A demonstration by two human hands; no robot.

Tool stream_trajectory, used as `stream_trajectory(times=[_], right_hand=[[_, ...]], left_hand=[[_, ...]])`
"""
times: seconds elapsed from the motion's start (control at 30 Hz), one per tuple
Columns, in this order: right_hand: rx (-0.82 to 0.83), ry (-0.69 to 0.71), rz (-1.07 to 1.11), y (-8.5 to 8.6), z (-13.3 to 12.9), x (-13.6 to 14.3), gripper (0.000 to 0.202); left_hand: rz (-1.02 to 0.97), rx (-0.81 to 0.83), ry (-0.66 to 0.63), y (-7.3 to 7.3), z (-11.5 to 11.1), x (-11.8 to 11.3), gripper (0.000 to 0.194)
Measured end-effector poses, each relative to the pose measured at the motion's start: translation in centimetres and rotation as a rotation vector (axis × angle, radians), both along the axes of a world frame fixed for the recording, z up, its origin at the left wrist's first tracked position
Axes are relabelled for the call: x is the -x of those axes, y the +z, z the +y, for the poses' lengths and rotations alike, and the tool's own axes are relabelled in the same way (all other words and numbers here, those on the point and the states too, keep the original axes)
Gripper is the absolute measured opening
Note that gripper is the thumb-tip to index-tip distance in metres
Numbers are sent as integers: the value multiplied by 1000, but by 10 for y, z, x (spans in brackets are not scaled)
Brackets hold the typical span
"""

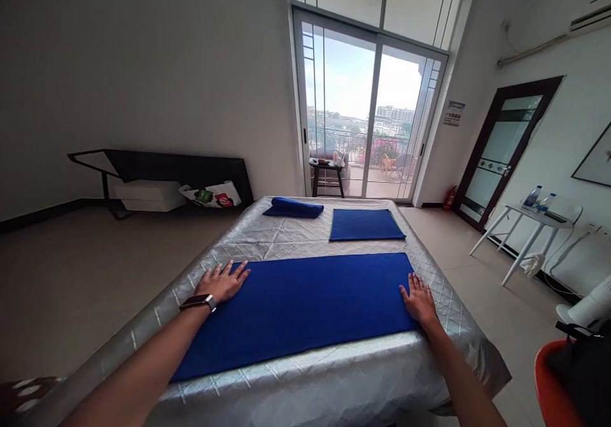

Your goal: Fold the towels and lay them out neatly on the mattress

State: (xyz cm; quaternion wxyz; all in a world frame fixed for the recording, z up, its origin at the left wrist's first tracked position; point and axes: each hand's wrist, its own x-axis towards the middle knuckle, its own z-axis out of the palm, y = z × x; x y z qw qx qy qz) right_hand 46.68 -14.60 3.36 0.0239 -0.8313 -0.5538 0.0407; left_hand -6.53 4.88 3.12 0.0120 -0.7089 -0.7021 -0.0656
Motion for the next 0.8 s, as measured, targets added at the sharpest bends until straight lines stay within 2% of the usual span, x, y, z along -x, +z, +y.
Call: stream_trajectory(times=[0.1,0.2,0.27,0.4,0.47,0.5,0.57,0.67,0.8], right_hand=[[2,-8,8,-3,1,-2,70],[13,-23,22,-2,8,-7,68],[-4,-30,23,4,18,-12,63],[-62,-65,51,26,57,-23,52],[-63,-75,73,35,80,-30,51],[-60,-77,81,37,91,-33,51],[-52,-94,95,39,108,-40,50],[-50,-145,98,34,123,-47,47],[-96,-155,72,24,132,-53,42]], left_hand=[[39,-108,-45,25,-23,-36,52],[5,-69,-290,43,-59,-95,46],[-6,-30,-464,46,-86,-143,36],[-33,27,-824,35,-141,-245,17],[-52,3,-1106,30,-162,-293,16],[-60,-8,-1172,28,-170,-315,18],[-84,-23,-1215,25,-181,-355,25],[-129,-30,-1207,18,-188,-402,35],[-170,13,-1245,0,-191,-447,22]])
